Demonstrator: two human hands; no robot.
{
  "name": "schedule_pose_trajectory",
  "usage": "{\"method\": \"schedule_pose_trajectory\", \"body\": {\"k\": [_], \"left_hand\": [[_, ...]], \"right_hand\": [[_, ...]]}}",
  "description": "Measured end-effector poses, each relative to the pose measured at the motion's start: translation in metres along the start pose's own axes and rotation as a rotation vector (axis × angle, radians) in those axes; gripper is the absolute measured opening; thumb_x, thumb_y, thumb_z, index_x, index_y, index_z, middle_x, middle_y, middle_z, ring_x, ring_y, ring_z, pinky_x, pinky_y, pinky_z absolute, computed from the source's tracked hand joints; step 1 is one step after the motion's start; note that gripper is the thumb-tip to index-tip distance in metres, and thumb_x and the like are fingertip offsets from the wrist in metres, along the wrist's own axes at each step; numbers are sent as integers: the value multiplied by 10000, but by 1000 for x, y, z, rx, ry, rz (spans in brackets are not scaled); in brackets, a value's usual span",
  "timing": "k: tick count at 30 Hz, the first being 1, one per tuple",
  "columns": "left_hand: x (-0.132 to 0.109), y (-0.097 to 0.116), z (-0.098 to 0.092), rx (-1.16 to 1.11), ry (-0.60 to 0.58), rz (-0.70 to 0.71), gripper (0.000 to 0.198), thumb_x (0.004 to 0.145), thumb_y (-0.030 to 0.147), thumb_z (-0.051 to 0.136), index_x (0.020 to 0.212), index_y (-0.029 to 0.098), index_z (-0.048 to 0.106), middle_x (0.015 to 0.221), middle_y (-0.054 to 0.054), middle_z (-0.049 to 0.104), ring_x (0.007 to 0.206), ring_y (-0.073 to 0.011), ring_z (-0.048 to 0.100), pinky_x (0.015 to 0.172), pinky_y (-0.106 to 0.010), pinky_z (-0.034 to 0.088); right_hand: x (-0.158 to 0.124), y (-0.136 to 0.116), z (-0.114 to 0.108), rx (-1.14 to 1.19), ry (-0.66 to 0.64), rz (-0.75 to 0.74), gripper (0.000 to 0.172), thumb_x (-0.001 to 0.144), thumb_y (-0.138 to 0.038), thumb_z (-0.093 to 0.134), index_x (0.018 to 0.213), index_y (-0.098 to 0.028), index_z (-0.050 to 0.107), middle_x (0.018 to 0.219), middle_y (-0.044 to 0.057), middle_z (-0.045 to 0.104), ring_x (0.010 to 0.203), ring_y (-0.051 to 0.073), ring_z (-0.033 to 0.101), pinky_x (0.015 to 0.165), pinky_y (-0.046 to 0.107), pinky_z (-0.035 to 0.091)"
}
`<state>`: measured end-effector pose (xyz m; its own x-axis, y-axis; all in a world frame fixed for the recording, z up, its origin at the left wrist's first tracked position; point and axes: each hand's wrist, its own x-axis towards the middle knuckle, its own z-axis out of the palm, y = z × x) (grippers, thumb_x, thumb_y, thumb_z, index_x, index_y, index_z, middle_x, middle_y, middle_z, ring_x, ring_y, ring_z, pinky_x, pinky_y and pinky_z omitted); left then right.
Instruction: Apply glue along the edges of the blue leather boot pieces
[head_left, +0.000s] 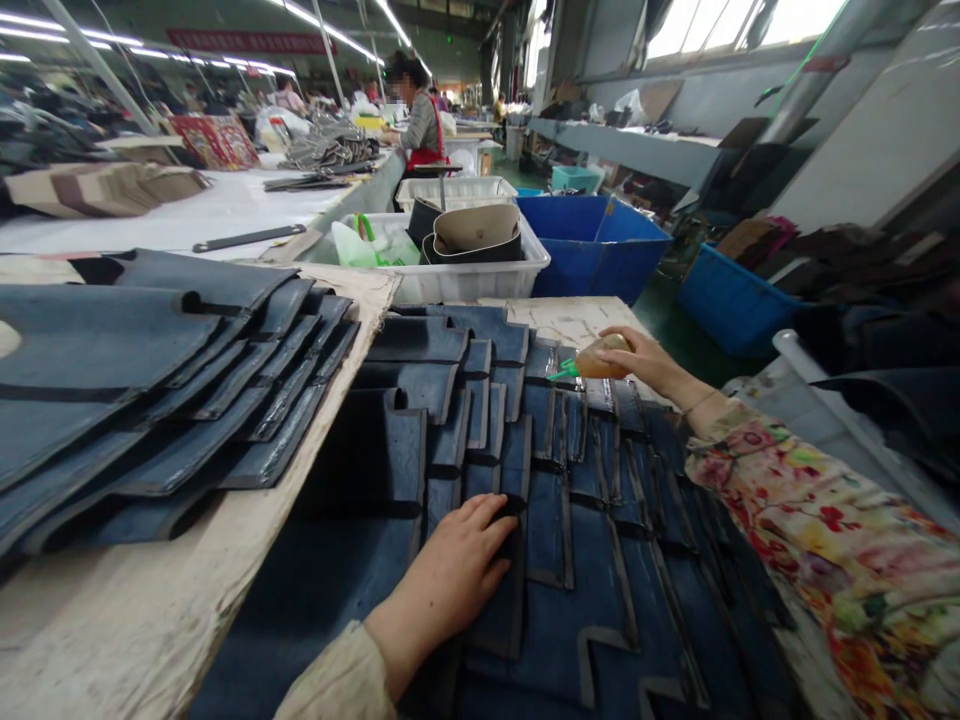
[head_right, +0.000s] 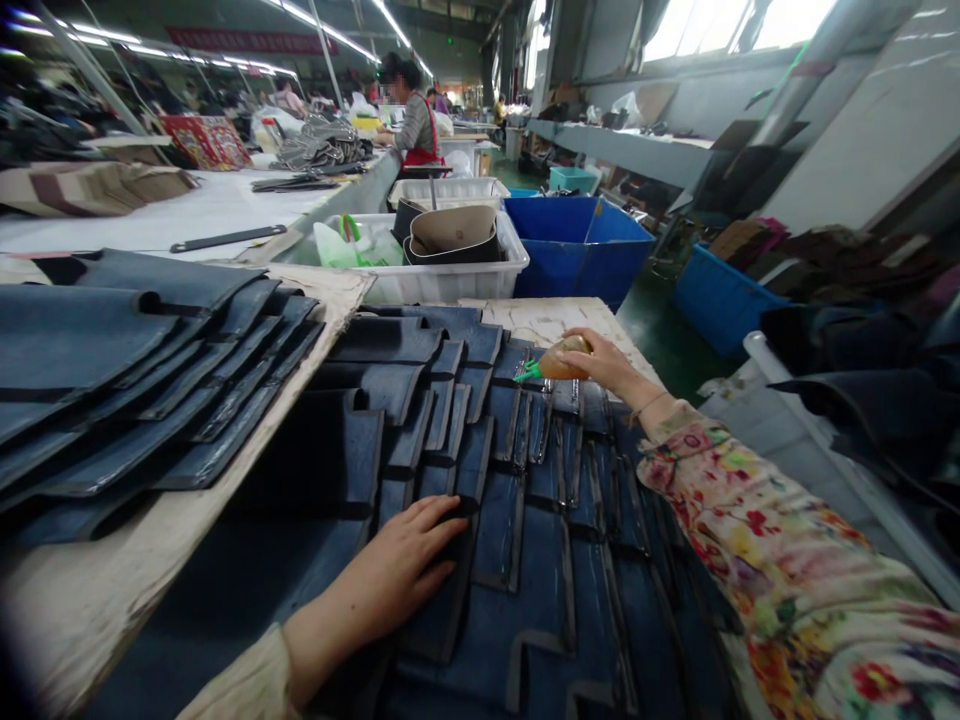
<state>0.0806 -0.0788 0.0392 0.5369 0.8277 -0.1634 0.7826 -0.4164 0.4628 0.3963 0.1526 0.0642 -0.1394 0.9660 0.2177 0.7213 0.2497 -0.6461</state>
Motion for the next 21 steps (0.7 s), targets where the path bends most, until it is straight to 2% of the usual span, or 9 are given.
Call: {"method": "schedule_pose_trajectory", "body": {"k": [6, 11, 17, 21], "left_hand": [[1, 0, 0, 14, -6, -6, 434, 836, 246, 532, 1269, 227, 508, 1439, -55, 392, 1336, -247, 337, 1119, -424, 307], [1, -1, 2, 16, 12, 10, 427, 832, 251, 537, 1259, 234, 517, 1433, -46, 399, 1327, -243, 349, 1113, -420, 318], [1, 0, 0, 21, -8, 5, 437, 837, 250, 531, 1272, 219, 513, 1434, -57, 401, 1333, -232, 341, 1125, -400, 300], [0, 0, 0, 19, 8, 18, 426, 837, 254, 531, 1261, 218, 521, 1430, -58, 405, 1332, -232, 342, 1122, -397, 305]], "right_hand": [[-16, -11, 3, -6, 6, -46, 497, 704, -493, 615, 1106, -203, 574, 1045, 70, 620, 958, 264, 571, 872, 431, 450], [-29, -12, 2, 20, -86, -110, 457, 715, -463, 611, 1099, -220, 564, 1038, 55, 612, 959, 254, 569, 874, 420, 453], [-32, -12, 7, -13, 68, -133, 484, 704, -453, 625, 1102, -191, 541, 1097, 89, 575, 1031, 275, 538, 941, 449, 413], [-51, -16, 13, -2, -26, -187, 444, 729, -436, 616, 1100, -206, 534, 1100, 79, 575, 1012, 262, 552, 917, 432, 437]]}}
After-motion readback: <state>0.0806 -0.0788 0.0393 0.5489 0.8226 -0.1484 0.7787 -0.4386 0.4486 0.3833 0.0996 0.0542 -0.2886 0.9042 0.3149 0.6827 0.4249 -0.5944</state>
